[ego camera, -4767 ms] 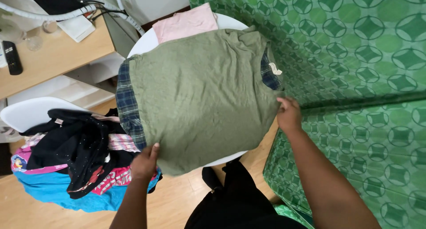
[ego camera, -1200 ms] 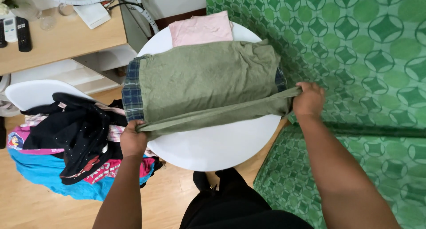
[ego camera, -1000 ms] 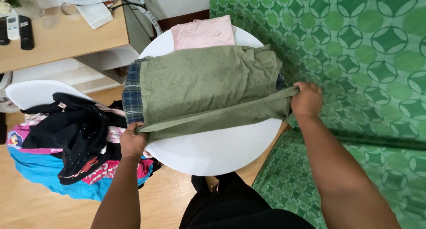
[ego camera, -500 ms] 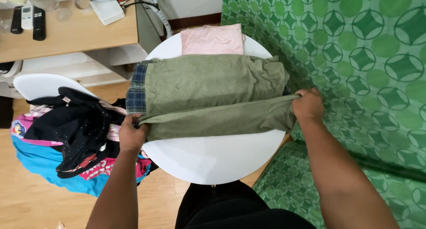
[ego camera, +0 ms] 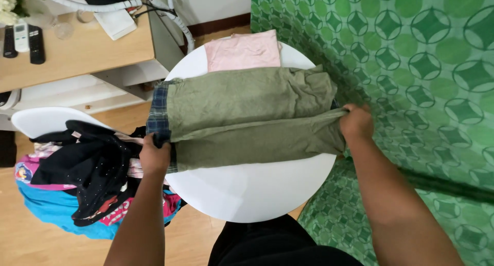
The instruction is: The person folds a pair of green plaid shorts on a white round table, then folds a black t-shirt with a rocket graphic. Both items are folded neatly and stacked on the table.
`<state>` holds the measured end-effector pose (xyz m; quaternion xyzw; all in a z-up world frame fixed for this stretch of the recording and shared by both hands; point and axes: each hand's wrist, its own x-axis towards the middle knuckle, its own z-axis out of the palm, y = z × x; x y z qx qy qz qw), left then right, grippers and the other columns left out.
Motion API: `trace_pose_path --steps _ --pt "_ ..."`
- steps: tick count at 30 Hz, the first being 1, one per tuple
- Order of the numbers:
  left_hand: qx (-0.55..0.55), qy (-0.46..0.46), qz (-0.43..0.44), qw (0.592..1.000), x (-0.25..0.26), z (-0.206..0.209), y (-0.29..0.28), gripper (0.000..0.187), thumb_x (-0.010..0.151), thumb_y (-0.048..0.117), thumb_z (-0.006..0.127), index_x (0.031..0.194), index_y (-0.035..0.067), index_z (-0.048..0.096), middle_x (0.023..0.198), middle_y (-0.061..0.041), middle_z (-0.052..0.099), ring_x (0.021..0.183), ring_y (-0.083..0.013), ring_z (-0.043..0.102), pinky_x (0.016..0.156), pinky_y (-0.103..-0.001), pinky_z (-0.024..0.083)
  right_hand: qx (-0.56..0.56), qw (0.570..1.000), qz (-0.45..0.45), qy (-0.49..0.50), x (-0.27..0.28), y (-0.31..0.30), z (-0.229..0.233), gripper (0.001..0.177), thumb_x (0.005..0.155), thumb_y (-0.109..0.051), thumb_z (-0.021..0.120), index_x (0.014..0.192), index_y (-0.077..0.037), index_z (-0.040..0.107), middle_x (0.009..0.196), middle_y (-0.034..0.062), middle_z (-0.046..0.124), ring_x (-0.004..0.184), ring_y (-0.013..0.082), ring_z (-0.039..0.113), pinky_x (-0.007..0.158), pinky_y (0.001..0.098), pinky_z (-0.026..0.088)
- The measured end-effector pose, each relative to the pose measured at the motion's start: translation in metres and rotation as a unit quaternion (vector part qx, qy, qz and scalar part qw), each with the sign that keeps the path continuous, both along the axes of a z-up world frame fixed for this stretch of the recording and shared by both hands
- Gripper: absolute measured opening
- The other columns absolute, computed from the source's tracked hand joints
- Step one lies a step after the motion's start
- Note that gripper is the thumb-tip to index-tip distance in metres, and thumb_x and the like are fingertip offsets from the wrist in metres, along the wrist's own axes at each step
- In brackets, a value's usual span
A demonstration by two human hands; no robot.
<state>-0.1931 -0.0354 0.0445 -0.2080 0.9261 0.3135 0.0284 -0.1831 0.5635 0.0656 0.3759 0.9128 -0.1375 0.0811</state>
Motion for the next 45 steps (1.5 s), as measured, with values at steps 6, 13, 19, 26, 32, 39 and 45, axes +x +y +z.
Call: trace_pose_path --steps 6,13,19,26,32,39,45 --pt "0.010 0.059 0.024 0.998 -0.005 -0.045 -0.020 0.054 0.086 0.016 0.072 0.136 0.003 0.056 0.117 -0.022 0.070 0.108 -0.0408 0.068 0.095 -0.047 0.052 -0.077 0.986 0.045 0.141 0.015 0.000 -0.019 0.046 0.087 0.007 0.070 0.128 -0.014 0.070 0.137 0.0190 0.049 0.112 0.0374 0.059 0.091 0.0451 0.053" --pt "-0.185 0.209 -0.016 0.960 0.039 -0.023 0.029 0.059 0.086 0.012 0.074 0.139 -0.003 0.054 0.132 -0.027 0.054 0.121 -0.0459 0.051 0.103 -0.056 0.042 -0.145 0.931 0.121 0.312 0.071 -0.002 -0.040 0.053 0.084 0.021 0.055 0.124 -0.011 0.068 0.145 0.0165 0.046 0.116 0.0278 0.061 0.090 0.0347 0.053" --pt "-0.180 0.180 -0.208 0.944 0.059 -0.022 0.084 0.045 0.093 0.013 0.061 0.138 0.010 0.054 0.146 -0.015 0.053 0.140 -0.0366 0.046 0.117 -0.055 0.034 -0.013 0.969 0.137 0.207 0.118 -0.020 -0.067 0.025 0.094 0.007 0.067 0.103 -0.015 0.071 0.126 0.0122 0.064 0.126 0.0324 0.059 0.104 0.0441 0.052" --pt "-0.249 -0.038 -0.266 0.930 0.071 -0.016 0.063 0.075 0.097 0.062 0.039 0.161 0.025 0.026 0.170 0.000 0.016 0.156 -0.0311 0.010 0.118 -0.065 0.011 0.028 0.984 0.164 0.064 0.116 -0.047 -0.057 0.054 0.097 -0.034 0.059 0.149 -0.025 0.050 0.160 0.0100 0.039 0.145 0.0417 0.032 0.111 0.0649 0.028" --pt "-0.272 -0.042 -0.262 0.925 0.071 -0.006 0.058 0.076 0.094 0.067 0.040 0.161 0.031 0.027 0.171 0.003 0.014 0.156 -0.0334 0.008 0.117 -0.069 0.009 -0.019 0.998 0.058 0.006 0.110 -0.029 -0.053 0.059 0.094 -0.039 0.059 0.151 -0.029 0.047 0.164 0.0067 0.032 0.149 0.0419 0.022 0.115 0.0668 0.018" --pt "-0.219 0.014 -0.210 0.953 0.067 -0.003 0.089 0.078 0.087 0.045 0.062 0.153 0.013 0.037 0.167 -0.016 0.023 0.157 -0.0418 0.009 0.121 -0.068 0.008 0.024 0.984 0.080 0.159 0.107 -0.016 -0.071 0.016 0.101 -0.019 0.069 0.114 -0.011 0.070 0.145 0.0162 0.056 0.137 0.0363 0.052 0.114 0.0490 0.046" --pt "-0.242 0.072 -0.312 0.916 0.048 0.007 0.126 0.072 0.090 0.034 0.062 0.152 0.007 0.038 0.164 -0.021 0.027 0.154 -0.0423 0.015 0.120 -0.068 0.010 0.041 0.976 0.073 0.201 0.094 -0.007 -0.055 0.031 0.093 -0.015 0.077 0.119 0.000 0.069 0.130 0.0225 0.058 0.124 0.0426 0.053 0.100 0.0537 0.047"
